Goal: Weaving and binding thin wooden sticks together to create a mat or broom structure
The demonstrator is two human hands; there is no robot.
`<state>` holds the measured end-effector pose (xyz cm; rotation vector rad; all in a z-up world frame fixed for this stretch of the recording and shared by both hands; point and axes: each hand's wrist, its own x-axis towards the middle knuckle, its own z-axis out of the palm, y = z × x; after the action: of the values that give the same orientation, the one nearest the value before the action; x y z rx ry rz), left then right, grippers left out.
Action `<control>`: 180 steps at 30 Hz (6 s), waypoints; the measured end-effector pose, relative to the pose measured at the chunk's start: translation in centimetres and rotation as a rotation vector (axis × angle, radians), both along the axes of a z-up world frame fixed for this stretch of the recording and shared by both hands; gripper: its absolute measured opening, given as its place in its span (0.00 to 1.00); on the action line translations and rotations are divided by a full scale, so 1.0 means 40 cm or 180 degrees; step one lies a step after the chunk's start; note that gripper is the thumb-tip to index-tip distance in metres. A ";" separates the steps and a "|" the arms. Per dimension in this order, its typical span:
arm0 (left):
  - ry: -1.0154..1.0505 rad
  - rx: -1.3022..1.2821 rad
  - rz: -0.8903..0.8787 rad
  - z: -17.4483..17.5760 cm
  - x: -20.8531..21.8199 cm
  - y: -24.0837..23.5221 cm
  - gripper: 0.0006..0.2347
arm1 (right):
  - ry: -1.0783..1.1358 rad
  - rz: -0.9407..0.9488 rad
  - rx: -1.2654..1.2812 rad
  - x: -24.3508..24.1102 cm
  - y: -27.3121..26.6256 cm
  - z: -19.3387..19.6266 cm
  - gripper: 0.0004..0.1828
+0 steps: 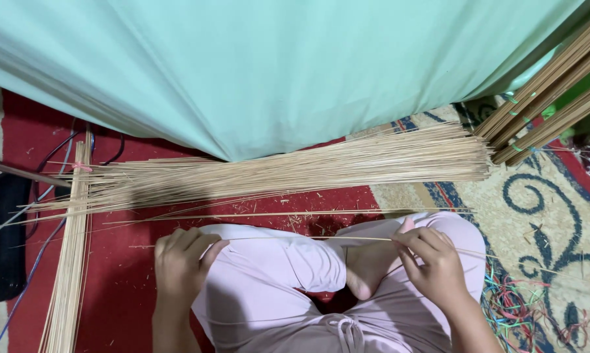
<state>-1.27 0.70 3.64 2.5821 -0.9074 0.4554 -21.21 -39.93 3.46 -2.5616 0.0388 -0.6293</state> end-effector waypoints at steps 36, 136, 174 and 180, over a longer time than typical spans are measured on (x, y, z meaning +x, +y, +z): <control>-0.0175 -0.0984 -0.0287 0.120 -0.074 -0.196 0.02 | -0.0443 -0.0366 -0.0361 -0.012 -0.029 0.119 0.09; 0.0761 -0.1385 -0.1081 0.189 -0.177 -0.286 0.04 | -0.0417 -0.0043 0.0280 -0.002 0.101 0.174 0.06; 0.0332 -0.1294 -0.0894 0.235 -0.234 -0.280 0.04 | -0.0685 0.0213 0.0318 -0.045 0.115 0.205 0.05; 0.0163 -0.1167 -0.0537 0.209 -0.213 -0.299 0.04 | -0.0486 0.0696 0.0165 -0.025 0.085 0.177 0.05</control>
<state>-9.80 -11.27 11.99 2.1584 -0.9185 0.4575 -22.19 -36.54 10.55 -2.4167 -0.2692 -0.7256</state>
